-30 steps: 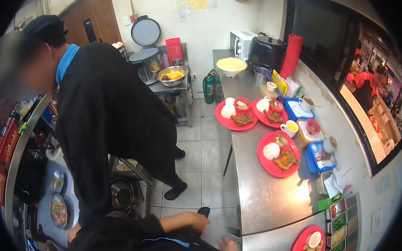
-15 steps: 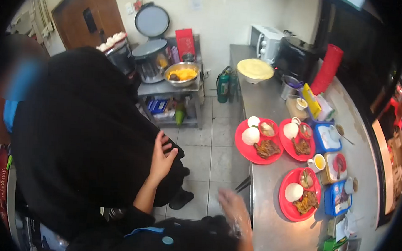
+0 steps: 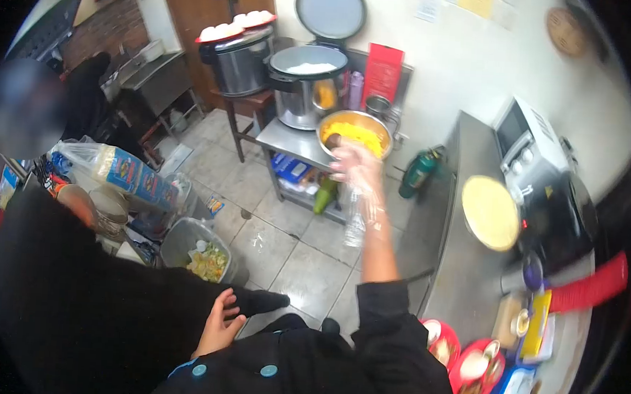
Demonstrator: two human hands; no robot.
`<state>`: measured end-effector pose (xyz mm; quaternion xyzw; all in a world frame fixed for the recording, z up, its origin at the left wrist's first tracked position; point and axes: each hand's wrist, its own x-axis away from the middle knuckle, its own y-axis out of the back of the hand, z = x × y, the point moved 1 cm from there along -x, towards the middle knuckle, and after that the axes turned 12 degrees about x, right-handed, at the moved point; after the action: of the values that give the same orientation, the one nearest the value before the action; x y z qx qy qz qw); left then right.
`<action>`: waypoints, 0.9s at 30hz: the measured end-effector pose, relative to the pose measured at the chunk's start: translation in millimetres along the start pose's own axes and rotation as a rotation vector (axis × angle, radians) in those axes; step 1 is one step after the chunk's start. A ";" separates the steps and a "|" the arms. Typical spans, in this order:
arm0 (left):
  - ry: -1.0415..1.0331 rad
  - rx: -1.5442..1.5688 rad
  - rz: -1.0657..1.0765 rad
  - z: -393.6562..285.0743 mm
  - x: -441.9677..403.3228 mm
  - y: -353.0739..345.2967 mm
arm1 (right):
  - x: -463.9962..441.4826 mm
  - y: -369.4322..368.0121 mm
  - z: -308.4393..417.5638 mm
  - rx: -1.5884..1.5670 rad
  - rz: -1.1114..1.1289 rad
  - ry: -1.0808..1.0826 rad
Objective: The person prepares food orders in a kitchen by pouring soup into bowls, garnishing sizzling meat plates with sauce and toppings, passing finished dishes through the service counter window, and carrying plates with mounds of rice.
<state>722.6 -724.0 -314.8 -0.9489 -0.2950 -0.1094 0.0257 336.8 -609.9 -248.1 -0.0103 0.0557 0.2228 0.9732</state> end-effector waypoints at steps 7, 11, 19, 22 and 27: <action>-0.014 -0.293 -0.294 5.5 -152.1 33.6 | -183.8 -197.1 -60.3 -0.131 0.684 -0.051; -0.001 -0.397 -0.271 30.6 -311.3 98.4 | -257.5 -228.9 -80.4 0.722 0.648 0.093; -0.319 0.107 -0.101 -170.8 -665.5 97.4 | -520.7 -210.4 -27.7 0.117 0.842 0.002; -0.383 0.460 -0.112 -243.7 -794.4 96.5 | -652.0 -229.5 -35.5 -0.082 0.620 0.046; -0.407 0.868 -0.284 -319.1 -974.5 123.3 | -857.0 -298.7 -57.2 -0.232 0.280 -0.059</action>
<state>-50.7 -1401.8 -219.0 -0.8032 -0.4388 0.2083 0.3449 -305.8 -1252.2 -209.4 -0.1081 0.0017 0.3614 0.9261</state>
